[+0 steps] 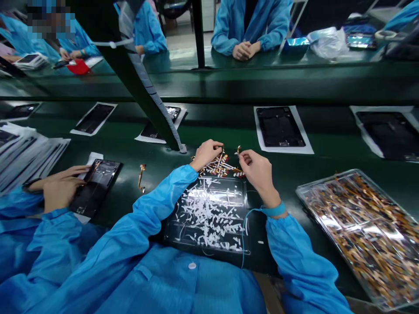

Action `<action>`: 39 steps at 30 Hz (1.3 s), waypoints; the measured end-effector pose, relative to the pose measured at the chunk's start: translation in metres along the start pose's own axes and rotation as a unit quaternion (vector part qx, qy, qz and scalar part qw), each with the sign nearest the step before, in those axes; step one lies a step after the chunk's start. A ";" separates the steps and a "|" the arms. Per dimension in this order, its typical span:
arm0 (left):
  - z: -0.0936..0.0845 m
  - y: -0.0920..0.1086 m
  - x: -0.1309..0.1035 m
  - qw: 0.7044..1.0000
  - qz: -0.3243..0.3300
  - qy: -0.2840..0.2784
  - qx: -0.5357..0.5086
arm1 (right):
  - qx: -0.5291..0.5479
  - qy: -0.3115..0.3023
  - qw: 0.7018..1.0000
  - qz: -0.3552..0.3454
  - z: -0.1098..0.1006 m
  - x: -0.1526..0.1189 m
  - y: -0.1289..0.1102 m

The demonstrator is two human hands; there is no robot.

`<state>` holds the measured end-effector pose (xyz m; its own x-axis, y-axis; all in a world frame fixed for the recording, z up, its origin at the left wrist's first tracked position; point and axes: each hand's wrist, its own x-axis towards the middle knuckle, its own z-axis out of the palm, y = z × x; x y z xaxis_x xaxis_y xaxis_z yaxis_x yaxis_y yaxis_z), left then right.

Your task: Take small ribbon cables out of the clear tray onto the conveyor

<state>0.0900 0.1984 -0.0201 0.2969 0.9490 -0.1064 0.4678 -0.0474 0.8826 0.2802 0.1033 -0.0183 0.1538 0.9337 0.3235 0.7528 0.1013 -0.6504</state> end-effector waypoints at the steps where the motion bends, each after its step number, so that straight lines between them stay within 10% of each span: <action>1: -0.001 0.004 -0.004 1.000 0.007 -0.001 0.006 | 0.009 0.001 1.000 0.007 -0.005 0.000 -0.001; 7: 0.017 0.032 -0.023 0.980 0.083 -0.136 -0.118 | 0.119 -0.054 0.991 0.025 -0.021 -0.015 -0.017; 15: 0.009 0.037 -0.088 0.957 0.277 -0.084 0.015 | 0.306 -0.076 0.940 0.132 -0.039 -0.046 -0.036; 20: 0.001 0.026 -0.128 0.964 0.239 -0.114 0.032 | 0.379 -0.092 0.907 0.161 -0.037 -0.054 -0.059; 27: -0.017 0.025 -0.158 0.972 0.148 0.036 -0.178 | 0.282 -0.087 0.949 0.110 -0.038 -0.078 -0.093; 32: -0.016 0.026 -0.176 0.956 0.205 0.187 -0.096 | 0.251 -0.040 0.964 0.077 -0.027 -0.093 -0.105; 39: -0.012 0.022 -0.184 0.945 0.254 0.207 -0.001 | 0.248 -0.048 0.967 0.044 -0.021 -0.097 -0.109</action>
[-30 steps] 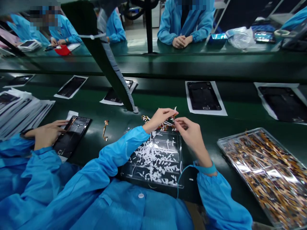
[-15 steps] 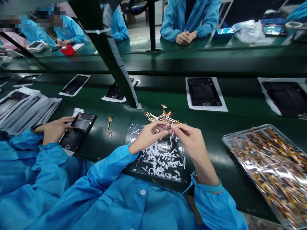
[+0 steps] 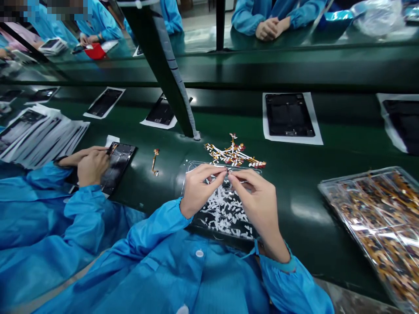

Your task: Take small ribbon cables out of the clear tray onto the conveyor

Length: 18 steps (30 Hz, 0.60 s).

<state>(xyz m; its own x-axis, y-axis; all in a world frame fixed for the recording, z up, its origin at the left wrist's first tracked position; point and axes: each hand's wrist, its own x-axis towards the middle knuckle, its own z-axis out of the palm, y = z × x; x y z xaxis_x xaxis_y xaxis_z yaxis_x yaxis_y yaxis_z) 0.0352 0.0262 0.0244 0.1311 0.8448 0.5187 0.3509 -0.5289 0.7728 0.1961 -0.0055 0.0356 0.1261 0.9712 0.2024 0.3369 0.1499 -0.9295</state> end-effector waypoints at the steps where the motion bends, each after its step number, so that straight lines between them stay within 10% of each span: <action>1: 0.000 0.000 0.000 1.000 0.013 0.001 0.014 | -0.005 -0.001 1.000 -0.005 0.000 0.000 0.000; 8: 0.001 -0.005 -0.002 0.993 0.043 -0.011 0.107 | -0.048 -0.024 0.999 0.000 0.004 -0.004 0.000; 18: -0.011 -0.017 -0.010 0.976 -0.142 -0.165 -0.030 | 0.011 -0.112 0.986 0.120 -0.009 -0.004 0.026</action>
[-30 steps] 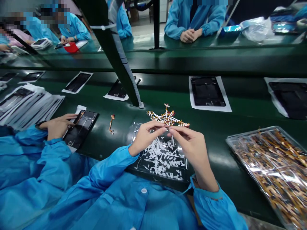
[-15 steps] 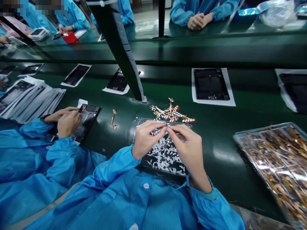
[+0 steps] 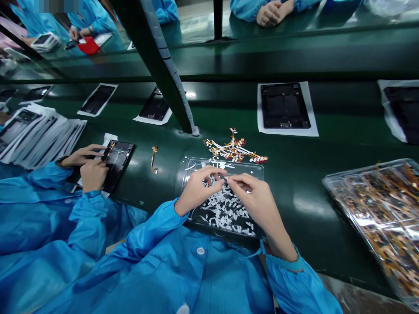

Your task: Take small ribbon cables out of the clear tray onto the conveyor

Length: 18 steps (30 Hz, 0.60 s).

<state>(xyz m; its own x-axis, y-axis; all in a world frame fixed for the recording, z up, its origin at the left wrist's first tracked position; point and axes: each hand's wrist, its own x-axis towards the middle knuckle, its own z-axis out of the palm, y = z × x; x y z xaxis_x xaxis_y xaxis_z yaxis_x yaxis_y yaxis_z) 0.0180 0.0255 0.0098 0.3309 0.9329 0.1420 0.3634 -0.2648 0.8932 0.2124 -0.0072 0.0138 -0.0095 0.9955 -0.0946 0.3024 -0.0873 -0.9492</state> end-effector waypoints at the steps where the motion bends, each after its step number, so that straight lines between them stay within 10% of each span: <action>1: 0.000 0.001 0.001 1.000 0.001 0.001 -0.015 | 0.007 -0.005 1.000 0.004 0.000 0.000 0.000; 18: 0.014 -0.005 -0.011 0.925 0.194 0.097 0.312 | 0.081 0.028 0.996 0.018 0.011 0.002 0.003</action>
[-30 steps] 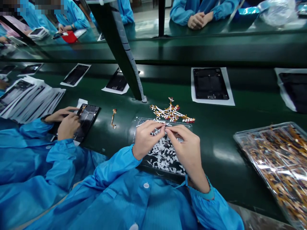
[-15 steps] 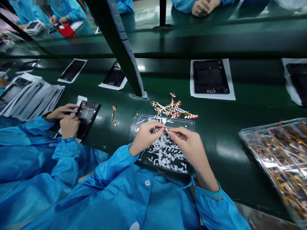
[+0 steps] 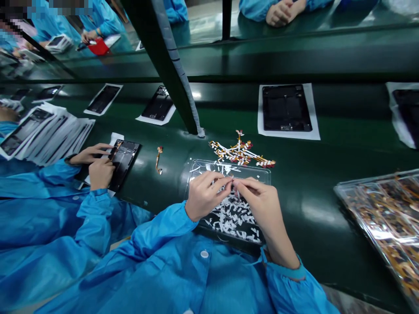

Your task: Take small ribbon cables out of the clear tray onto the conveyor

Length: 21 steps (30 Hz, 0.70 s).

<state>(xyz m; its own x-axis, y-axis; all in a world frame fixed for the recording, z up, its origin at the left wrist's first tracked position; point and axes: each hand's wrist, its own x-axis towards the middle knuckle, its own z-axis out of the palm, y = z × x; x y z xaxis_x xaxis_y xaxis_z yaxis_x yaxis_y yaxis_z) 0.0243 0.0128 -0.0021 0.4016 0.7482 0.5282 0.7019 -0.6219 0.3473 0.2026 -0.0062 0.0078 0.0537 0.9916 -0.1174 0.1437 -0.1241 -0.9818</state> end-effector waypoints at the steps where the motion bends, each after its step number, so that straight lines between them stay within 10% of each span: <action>1: 0.001 0.000 -0.001 1.000 -0.001 0.000 0.006 | -0.017 0.008 1.000 -0.006 0.001 0.000 0.001; 13: 0.001 -0.012 -0.002 0.997 -0.056 -0.058 0.020 | -0.160 0.015 0.987 0.013 -0.003 -0.001 0.004; 21: -0.016 -0.030 0.012 0.936 -0.185 -0.145 -0.263 | -0.197 -0.020 0.980 0.005 -0.014 0.003 -0.006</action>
<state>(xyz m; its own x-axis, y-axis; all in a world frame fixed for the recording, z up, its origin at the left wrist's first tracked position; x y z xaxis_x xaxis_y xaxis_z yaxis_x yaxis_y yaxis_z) -0.0013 0.0367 0.0057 0.3847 0.9185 0.0915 0.4684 -0.2796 0.8381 0.2155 -0.0026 0.0152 0.0190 0.9900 -0.1397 0.5143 -0.1295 -0.8478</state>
